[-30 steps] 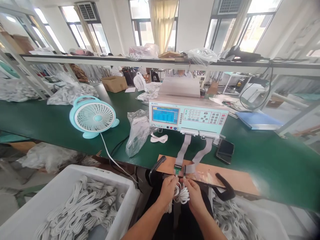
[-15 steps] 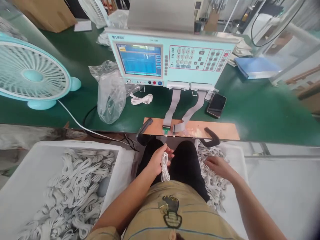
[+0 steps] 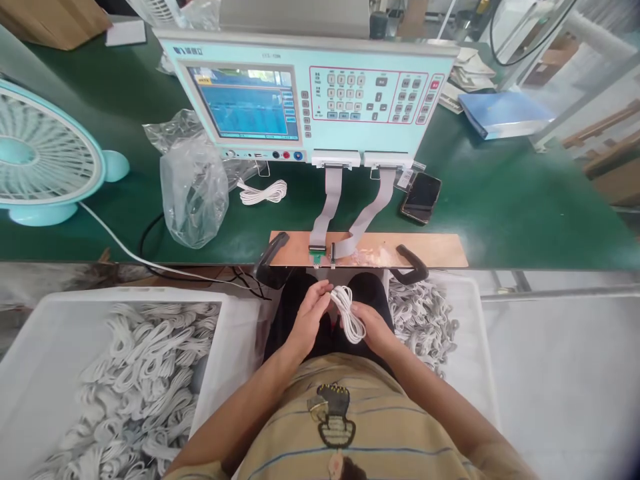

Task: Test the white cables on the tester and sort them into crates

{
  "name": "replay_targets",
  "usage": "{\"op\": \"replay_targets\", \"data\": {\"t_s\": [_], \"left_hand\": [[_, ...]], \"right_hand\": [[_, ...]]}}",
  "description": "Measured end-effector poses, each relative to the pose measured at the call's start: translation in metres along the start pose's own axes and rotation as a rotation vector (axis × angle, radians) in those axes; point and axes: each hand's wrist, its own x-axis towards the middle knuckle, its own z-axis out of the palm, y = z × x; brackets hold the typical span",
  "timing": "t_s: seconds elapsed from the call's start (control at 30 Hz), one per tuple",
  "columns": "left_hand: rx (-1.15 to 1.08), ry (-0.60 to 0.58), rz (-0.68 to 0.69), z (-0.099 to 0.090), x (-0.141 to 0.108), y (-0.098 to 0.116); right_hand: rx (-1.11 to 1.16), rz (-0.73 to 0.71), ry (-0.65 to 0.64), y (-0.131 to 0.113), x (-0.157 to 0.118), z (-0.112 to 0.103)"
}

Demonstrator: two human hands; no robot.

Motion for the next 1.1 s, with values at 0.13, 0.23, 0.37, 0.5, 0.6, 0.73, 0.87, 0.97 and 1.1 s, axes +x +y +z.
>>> {"op": "replay_targets", "data": {"t_s": [0.13,0.23,0.37,0.5,0.6,0.73,0.87,0.97,1.1], "left_hand": [[0.256,-0.024,-0.054,-0.020,-0.009,-0.009],[0.336,-0.079,-0.035,-0.022,-0.014,-0.011],[0.306,-0.085,0.011,-0.014,-0.014,-0.003],[0.344,-0.073,0.055,-0.007,-0.016,0.006],[0.401,-0.090,0.075,-0.006,-0.015,0.006],[0.483,-0.170,0.155,-0.011,-0.010,0.002],[0.610,-0.233,0.268,-0.017,-0.016,0.014],[0.738,-0.379,0.420,-0.018,-0.026,0.034],[0.887,-0.690,0.625,-0.012,-0.039,0.057]], "right_hand": [[0.180,0.028,0.039,0.004,0.002,-0.001],[0.222,0.051,0.052,0.009,0.002,0.003],[0.055,-0.021,0.031,0.004,-0.001,0.009],[-0.345,-0.254,0.019,-0.008,-0.010,0.016],[-0.476,-0.308,-0.001,-0.007,-0.012,0.018],[-0.420,-0.294,0.008,0.001,-0.008,0.017],[-0.210,-0.230,-0.083,-0.003,-0.013,0.019],[0.111,-0.030,-0.176,-0.007,-0.017,0.022],[0.277,0.222,-0.254,-0.012,-0.017,0.021]]}}
